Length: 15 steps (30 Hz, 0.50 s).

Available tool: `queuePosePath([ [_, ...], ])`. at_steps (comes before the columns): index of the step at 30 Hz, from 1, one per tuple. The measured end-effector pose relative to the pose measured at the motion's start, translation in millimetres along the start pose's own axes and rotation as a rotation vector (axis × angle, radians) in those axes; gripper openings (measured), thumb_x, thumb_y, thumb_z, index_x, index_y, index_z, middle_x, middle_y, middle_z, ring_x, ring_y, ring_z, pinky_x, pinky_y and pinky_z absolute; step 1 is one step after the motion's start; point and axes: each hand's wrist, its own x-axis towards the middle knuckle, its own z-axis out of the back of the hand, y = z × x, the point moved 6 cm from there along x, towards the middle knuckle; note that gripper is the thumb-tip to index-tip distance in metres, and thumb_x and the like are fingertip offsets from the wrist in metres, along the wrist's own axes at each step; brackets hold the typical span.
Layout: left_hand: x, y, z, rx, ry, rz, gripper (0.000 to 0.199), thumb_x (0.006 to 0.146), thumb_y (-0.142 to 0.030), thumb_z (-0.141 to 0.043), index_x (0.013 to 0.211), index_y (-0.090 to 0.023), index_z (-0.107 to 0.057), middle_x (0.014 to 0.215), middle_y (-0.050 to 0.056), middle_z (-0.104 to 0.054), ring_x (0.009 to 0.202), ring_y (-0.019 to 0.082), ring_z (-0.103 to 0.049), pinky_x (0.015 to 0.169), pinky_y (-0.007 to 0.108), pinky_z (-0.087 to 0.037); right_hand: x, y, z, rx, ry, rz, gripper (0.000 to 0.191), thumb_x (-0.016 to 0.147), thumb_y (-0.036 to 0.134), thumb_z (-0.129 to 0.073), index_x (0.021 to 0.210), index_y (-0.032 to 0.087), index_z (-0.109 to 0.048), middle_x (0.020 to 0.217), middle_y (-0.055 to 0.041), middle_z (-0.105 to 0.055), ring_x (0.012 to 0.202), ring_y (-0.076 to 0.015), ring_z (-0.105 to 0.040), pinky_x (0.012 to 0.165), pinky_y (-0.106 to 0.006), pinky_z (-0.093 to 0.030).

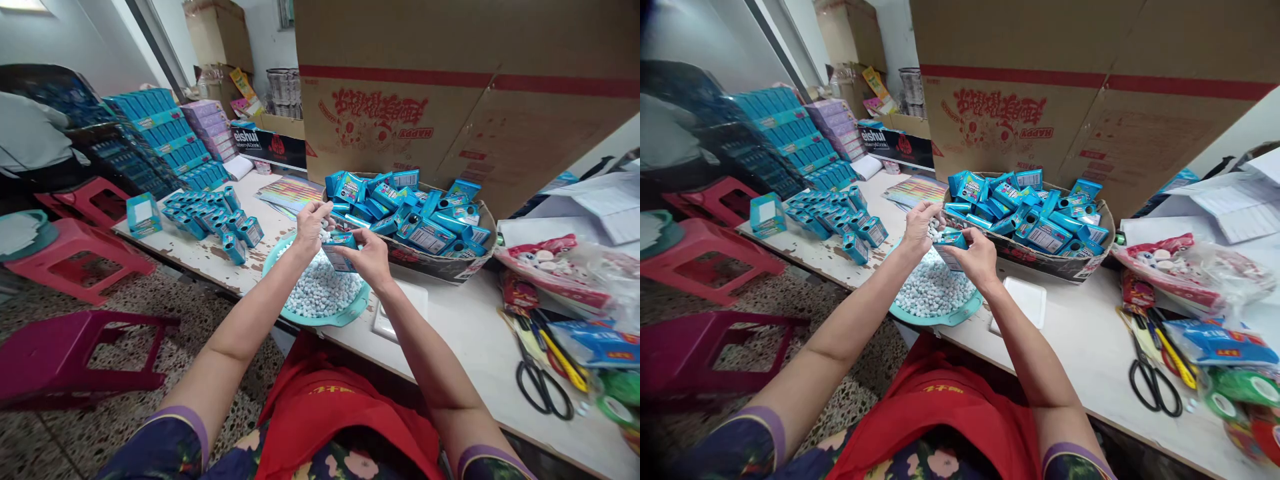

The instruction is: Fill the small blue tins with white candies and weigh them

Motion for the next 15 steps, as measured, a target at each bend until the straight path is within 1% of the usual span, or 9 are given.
queuePosePath([
  [3, 0.1, -3.0, -5.2, 0.043, 0.046, -0.050, 0.028, 0.064, -0.033, -0.074, 0.067, -0.017, -0.051, 0.050, -0.006, -0.051, 0.042, 0.007, -0.050, 0.042, 0.018, -0.039, -0.2, -3.8, -1.4, 0.049, -0.005, -0.007, 0.036, 0.060, 0.045, -0.079, 0.085, 0.021, -0.067, 0.081, 0.0006, -0.070, 0.075, -0.0187, -0.063, 0.072, -0.030, -0.045],
  [7, 0.4, -8.5, -12.6, 0.102, 0.089, -0.089, 0.031, 0.068, -0.036, -0.075, 0.066, -0.018, -0.050, 0.046, -0.006, -0.050, 0.037, 0.008, -0.049, 0.040, 0.020, -0.037, -1.2, -2.8, -0.7, 0.106, -0.001, -0.001, 0.036, 0.060, 0.043, -0.080, 0.084, 0.021, -0.067, 0.079, 0.0008, -0.070, 0.073, -0.0179, -0.062, 0.071, -0.030, -0.045],
  [10, -1.2, -14.6, -18.1, 0.100, 0.111, -0.113, 0.033, 0.070, -0.038, -0.075, 0.068, -0.018, -0.049, 0.045, -0.007, -0.050, 0.037, 0.008, -0.049, 0.042, 0.020, -0.039, -2.4, -0.1, 1.5, 0.152, -0.026, 0.007, 0.037, 0.060, 0.044, -0.080, 0.085, 0.020, -0.066, 0.081, -0.0002, -0.070, 0.074, -0.0178, -0.062, 0.072, -0.030, -0.045],
  [12, -2.0, -16.6, -19.4, 0.109, 0.104, -0.113, 0.032, 0.072, -0.038, -0.075, 0.070, -0.018, -0.050, 0.046, -0.007, -0.050, 0.038, 0.009, -0.051, 0.043, 0.020, -0.040, -3.4, -0.1, 0.7, 0.167, -0.033, 0.001, 0.038, 0.060, 0.044, -0.081, 0.086, 0.020, -0.067, 0.082, -0.0007, -0.071, 0.074, -0.0181, -0.062, 0.072, -0.030, -0.046],
  [15, -2.7, -14.8, -16.3, 0.133, 0.057, -0.062, 0.031, 0.073, -0.035, -0.074, 0.068, -0.017, -0.049, 0.046, -0.007, -0.050, 0.037, 0.008, -0.051, 0.040, 0.019, -0.038, -5.3, -2.3, -3.5, 0.165, -0.010, -0.030, 0.036, 0.060, 0.042, -0.081, 0.086, 0.020, -0.067, 0.081, -0.0004, -0.071, 0.074, -0.0181, -0.063, 0.072, -0.031, -0.046],
])
